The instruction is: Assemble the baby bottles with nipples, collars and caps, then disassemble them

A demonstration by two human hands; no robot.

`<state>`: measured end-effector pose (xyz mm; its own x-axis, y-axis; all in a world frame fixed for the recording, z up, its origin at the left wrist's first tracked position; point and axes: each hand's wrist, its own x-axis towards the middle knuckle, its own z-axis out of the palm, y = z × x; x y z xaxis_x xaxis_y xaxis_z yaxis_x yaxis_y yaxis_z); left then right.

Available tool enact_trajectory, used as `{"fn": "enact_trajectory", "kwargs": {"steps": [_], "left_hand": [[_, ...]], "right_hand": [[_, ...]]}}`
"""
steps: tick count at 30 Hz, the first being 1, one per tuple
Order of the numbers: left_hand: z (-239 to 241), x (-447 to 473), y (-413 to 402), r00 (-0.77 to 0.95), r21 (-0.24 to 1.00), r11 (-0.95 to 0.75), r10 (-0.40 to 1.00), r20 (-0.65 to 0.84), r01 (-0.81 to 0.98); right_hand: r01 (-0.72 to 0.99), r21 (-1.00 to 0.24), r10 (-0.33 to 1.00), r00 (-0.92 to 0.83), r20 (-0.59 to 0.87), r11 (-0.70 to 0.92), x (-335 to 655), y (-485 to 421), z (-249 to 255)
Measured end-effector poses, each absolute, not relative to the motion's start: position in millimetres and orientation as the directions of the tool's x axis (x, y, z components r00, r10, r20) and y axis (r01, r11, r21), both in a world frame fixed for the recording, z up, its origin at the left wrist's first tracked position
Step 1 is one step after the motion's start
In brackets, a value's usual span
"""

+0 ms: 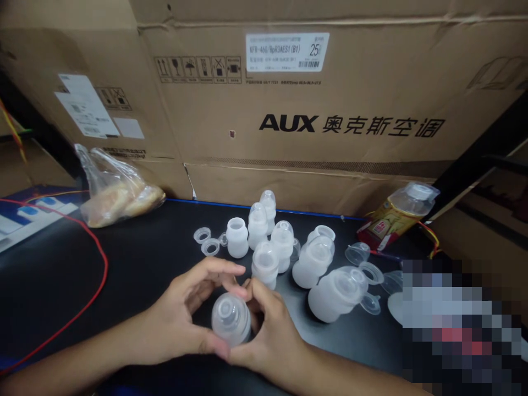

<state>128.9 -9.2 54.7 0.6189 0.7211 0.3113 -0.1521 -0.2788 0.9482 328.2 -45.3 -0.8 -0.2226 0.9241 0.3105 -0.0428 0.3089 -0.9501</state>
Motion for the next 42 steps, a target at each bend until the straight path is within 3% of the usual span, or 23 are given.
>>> {"fn": "enact_trajectory", "kwargs": {"steps": [7,11,14,17,21,25,27,32,36,38,42], "left_hand": [[67.2,123.6,-6.5,0.742,0.890,-0.426,0.542,0.395,-0.163],[58.2,132.4,-10.1,0.657,0.829,-0.554,0.596,0.462,-0.080],[55.3,134.5,-11.0,0.580,0.827,-0.561,0.658,0.480,-0.047],[62.3,127.7,-7.8,0.638,0.869,-0.489,0.645,0.421,-0.079],[79.8,115.8,-1.5,0.823,0.907,-0.415,0.493,0.282,-0.063],[85.0,117.4,-2.6,0.753,0.722,-0.688,0.511,0.414,0.071],[81.6,121.4,-5.5,0.690,0.668,-0.729,0.560,0.459,0.148],[74.7,121.3,-6.4,0.656,0.846,-0.516,0.687,0.313,0.136],[80.5,113.4,0.3,0.797,0.931,-0.360,0.543,0.265,-0.064],[84.1,112.5,1.8,0.834,0.923,-0.378,0.487,0.260,-0.067],[84.1,118.4,-1.4,0.787,0.805,-0.592,0.511,0.345,0.032]], "right_hand": [[-0.066,-0.957,0.927,-0.238,0.291,0.283,326.0,-45.3,6.2],[-0.081,-0.962,0.933,-0.235,0.273,0.262,324.8,-43.1,0.9],[-0.091,-0.963,0.936,-0.229,0.267,0.252,325.5,-42.2,-2.3],[-0.097,-0.965,0.937,-0.232,0.261,0.245,325.4,-42.7,-0.7],[-0.105,-0.966,0.933,-0.255,0.255,0.235,324.4,-43.9,3.9],[-0.109,-0.970,0.934,-0.267,0.238,0.216,325.1,-43.0,1.7],[-0.121,-0.968,0.933,-0.264,0.245,0.219,325.6,-41.6,-1.8],[-0.125,-0.972,0.933,-0.277,0.228,0.201,326.7,-41.0,-4.0],[-0.123,-0.977,0.923,-0.325,0.206,0.175,327.5,-43.9,4.2],[-0.132,-0.979,0.923,-0.333,0.192,0.156,327.5,-44.1,6.9],[-0.152,-0.981,0.930,-0.327,0.168,0.124,326.9,-41.6,2.8]]}}
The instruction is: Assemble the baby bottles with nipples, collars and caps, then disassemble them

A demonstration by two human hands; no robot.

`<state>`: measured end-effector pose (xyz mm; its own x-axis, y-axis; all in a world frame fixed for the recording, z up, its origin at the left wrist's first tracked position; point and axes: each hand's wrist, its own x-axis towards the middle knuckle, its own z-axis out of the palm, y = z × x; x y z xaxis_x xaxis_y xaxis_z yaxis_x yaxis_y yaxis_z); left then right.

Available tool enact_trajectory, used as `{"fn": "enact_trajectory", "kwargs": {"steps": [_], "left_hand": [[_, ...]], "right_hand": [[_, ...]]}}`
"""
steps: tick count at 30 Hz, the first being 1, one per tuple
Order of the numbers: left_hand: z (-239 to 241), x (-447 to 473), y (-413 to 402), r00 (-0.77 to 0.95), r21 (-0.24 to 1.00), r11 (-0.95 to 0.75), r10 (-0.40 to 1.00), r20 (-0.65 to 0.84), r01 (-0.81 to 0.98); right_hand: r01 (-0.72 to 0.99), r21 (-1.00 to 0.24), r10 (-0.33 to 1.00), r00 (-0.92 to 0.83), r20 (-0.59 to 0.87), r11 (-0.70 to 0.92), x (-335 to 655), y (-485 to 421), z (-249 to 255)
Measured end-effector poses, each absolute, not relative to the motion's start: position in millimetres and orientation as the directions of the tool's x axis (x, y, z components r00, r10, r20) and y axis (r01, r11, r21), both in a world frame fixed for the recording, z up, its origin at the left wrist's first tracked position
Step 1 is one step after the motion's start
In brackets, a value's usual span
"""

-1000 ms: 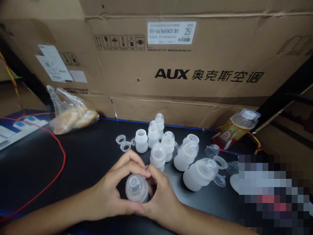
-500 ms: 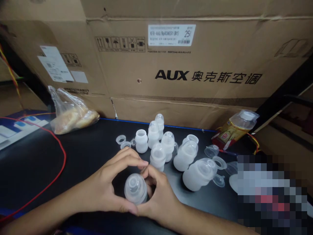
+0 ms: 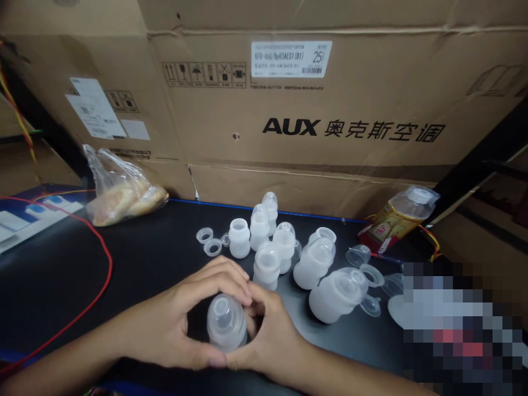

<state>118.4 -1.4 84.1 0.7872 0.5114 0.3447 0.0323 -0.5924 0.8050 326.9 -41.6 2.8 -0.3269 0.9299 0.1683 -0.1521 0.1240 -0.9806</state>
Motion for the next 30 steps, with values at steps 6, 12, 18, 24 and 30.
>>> {"fn": "enact_trajectory", "kwargs": {"steps": [6,12,18,24,30], "left_hand": [[73.5,121.5,-3.2,0.655,0.848,-0.527,0.658,0.370,0.051],[81.2,112.1,4.8,0.841,0.960,-0.259,0.493,0.225,-0.106],[82.6,120.6,-1.3,0.817,0.881,-0.460,0.461,0.346,-0.113],[72.4,124.4,-4.2,0.685,0.847,-0.531,0.609,0.400,-0.022],[85.6,113.4,0.9,0.862,0.906,-0.412,0.421,0.282,-0.096]], "right_hand": [[-0.139,-0.989,0.931,-0.352,0.092,0.046,329.8,-41.4,-7.0],[-0.139,-0.989,0.887,-0.451,0.103,0.044,333.1,-41.4,7.7],[-0.172,-0.980,0.890,-0.424,0.170,0.105,328.7,-41.2,8.2],[-0.113,-0.992,0.922,-0.376,0.095,0.057,330.7,-40.4,-2.5],[-0.072,-0.997,0.897,-0.437,0.066,0.038,333.2,-41.2,-0.7]]}}
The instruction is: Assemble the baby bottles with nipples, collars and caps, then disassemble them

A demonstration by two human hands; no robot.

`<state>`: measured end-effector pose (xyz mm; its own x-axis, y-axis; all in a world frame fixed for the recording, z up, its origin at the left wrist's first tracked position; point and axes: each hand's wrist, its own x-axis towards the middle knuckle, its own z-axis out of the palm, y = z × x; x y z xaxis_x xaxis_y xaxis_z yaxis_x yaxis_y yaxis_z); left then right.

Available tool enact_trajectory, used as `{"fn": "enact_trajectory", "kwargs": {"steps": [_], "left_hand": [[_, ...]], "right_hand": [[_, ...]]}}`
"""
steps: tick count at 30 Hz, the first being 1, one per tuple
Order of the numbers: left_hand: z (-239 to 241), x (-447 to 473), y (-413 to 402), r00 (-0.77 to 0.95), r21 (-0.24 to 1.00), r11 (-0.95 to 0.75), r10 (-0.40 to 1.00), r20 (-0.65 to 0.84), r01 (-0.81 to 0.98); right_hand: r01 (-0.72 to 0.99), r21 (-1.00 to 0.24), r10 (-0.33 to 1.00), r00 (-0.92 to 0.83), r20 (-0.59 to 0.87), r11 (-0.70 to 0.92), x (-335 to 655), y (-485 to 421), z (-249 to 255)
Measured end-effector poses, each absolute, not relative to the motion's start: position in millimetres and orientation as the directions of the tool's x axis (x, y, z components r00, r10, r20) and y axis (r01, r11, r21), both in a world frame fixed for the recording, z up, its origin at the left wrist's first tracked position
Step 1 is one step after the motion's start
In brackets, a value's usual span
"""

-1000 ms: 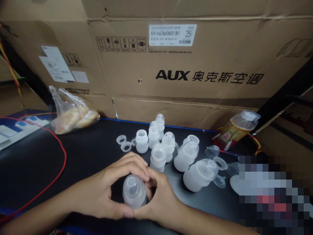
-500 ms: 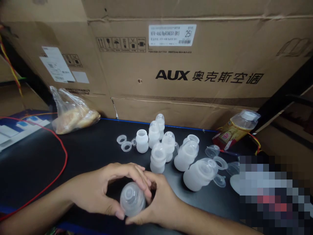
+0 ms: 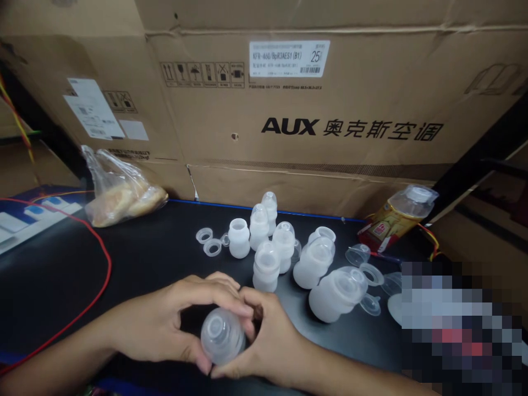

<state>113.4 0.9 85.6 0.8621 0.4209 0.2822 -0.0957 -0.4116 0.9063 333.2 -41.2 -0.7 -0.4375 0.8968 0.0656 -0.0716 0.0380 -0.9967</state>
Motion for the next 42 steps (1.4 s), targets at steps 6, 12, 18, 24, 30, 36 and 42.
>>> {"fn": "enact_trajectory", "kwargs": {"steps": [6,12,18,24,30,36,42], "left_hand": [[79.0,117.1,-6.5,0.801,0.838,-0.546,0.499,0.329,-0.005],[69.9,122.4,-6.4,0.665,0.766,-0.642,0.558,0.496,-0.033],[79.0,118.1,0.0,0.750,0.877,-0.453,0.520,0.408,-0.163],[78.8,117.4,2.7,0.815,0.925,-0.304,0.462,0.351,-0.226],[81.9,118.8,-0.8,0.900,0.949,-0.222,0.325,0.289,-0.225],[83.2,120.1,-4.4,0.917,0.955,-0.185,0.286,0.278,-0.232],[77.2,101.7,20.8,0.629,0.722,-0.679,0.506,0.590,-0.130]], "right_hand": [[-0.060,-0.997,0.915,-0.398,0.073,0.053,330.4,-41.8,4.9],[-0.024,-0.999,0.937,-0.346,0.034,0.028,328.0,-42.3,1.9],[0.010,-1.000,0.906,-0.424,0.005,0.010,333.2,-39.5,4.4],[-0.022,-1.000,0.868,-0.496,-0.006,-0.019,335.1,-38.0,7.0],[-0.096,-0.991,0.711,-0.703,0.003,-0.091,333.4,-31.9,13.8],[-0.108,-0.994,0.703,-0.709,0.059,-0.026,332.7,-31.6,11.5],[0.016,-1.000,0.881,-0.473,0.015,0.025,329.2,-45.8,-9.0]]}}
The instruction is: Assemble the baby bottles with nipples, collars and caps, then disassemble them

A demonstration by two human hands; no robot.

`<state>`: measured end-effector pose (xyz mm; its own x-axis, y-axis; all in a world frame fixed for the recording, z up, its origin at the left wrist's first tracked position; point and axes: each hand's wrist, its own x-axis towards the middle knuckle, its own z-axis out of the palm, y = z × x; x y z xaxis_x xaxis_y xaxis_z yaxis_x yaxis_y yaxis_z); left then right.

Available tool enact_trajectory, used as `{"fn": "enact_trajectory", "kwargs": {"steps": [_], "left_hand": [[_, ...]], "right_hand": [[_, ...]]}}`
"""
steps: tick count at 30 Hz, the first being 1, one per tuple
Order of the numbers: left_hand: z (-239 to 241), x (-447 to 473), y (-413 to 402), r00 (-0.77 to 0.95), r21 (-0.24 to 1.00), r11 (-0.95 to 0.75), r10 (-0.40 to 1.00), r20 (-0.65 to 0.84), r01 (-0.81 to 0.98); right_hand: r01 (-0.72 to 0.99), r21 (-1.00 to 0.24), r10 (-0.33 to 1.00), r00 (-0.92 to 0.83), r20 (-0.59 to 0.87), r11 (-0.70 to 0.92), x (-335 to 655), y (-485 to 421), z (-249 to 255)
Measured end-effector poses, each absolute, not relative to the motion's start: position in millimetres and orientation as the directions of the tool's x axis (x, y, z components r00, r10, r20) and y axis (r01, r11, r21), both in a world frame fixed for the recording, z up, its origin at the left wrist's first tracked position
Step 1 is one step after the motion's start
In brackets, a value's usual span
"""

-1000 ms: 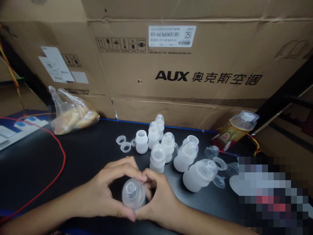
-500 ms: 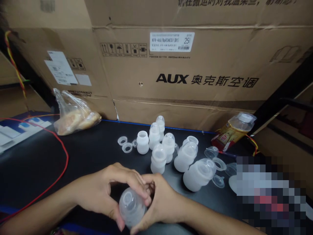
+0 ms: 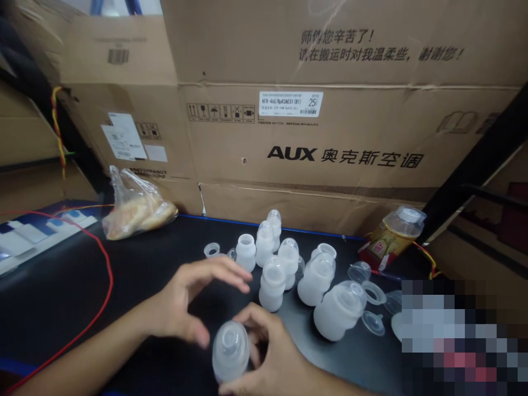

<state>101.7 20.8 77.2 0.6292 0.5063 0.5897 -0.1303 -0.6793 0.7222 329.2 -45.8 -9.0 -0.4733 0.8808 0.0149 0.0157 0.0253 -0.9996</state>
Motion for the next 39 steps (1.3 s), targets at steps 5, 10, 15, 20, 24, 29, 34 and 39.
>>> {"fn": "enact_trajectory", "kwargs": {"steps": [5,10,15,20,24,29,34,39], "left_hand": [[68.7,73.0,59.4,0.451,0.528,-0.802,0.595,0.665,0.281],[60.0,65.2,77.9,0.523,0.333,-0.761,0.632,0.571,0.556],[58.6,66.0,85.4,0.574,0.256,-0.709,0.691,0.440,0.657],[52.4,67.9,91.0,0.641,0.259,-0.721,0.691,0.335,0.643],[48.4,74.4,90.0,0.659,0.288,-0.728,0.686,0.308,0.623],[43.3,80.0,91.0,0.672,0.314,-0.727,0.685,0.282,0.610],[35.2,77.5,97.7,0.651,0.348,-0.705,0.707,0.276,0.618],[30.6,76.7,101.0,0.638,0.367,-0.697,0.714,0.286,0.616]], "right_hand": [[0.073,-0.989,0.917,-0.388,0.092,0.131,331.3,-48.1,-17.2],[0.145,-0.962,0.925,-0.340,0.171,0.231,336.8,-48.9,-21.9],[0.181,-0.928,0.909,-0.330,0.254,0.325,338.7,-49.6,-33.9],[0.185,-0.898,0.895,-0.289,0.339,0.399,338.3,-46.4,-50.0],[0.198,-0.859,0.866,-0.287,0.410,0.473,340.0,-47.3,-58.3],[0.187,-0.792,0.804,-0.280,0.524,0.582,339.3,-48.6,-55.2],[0.125,-0.748,0.751,-0.248,0.612,0.651,338.7,-50.7,-46.4],[0.119,-0.753,0.749,-0.284,0.598,0.647,342.6,-51.4,-43.4]]}}
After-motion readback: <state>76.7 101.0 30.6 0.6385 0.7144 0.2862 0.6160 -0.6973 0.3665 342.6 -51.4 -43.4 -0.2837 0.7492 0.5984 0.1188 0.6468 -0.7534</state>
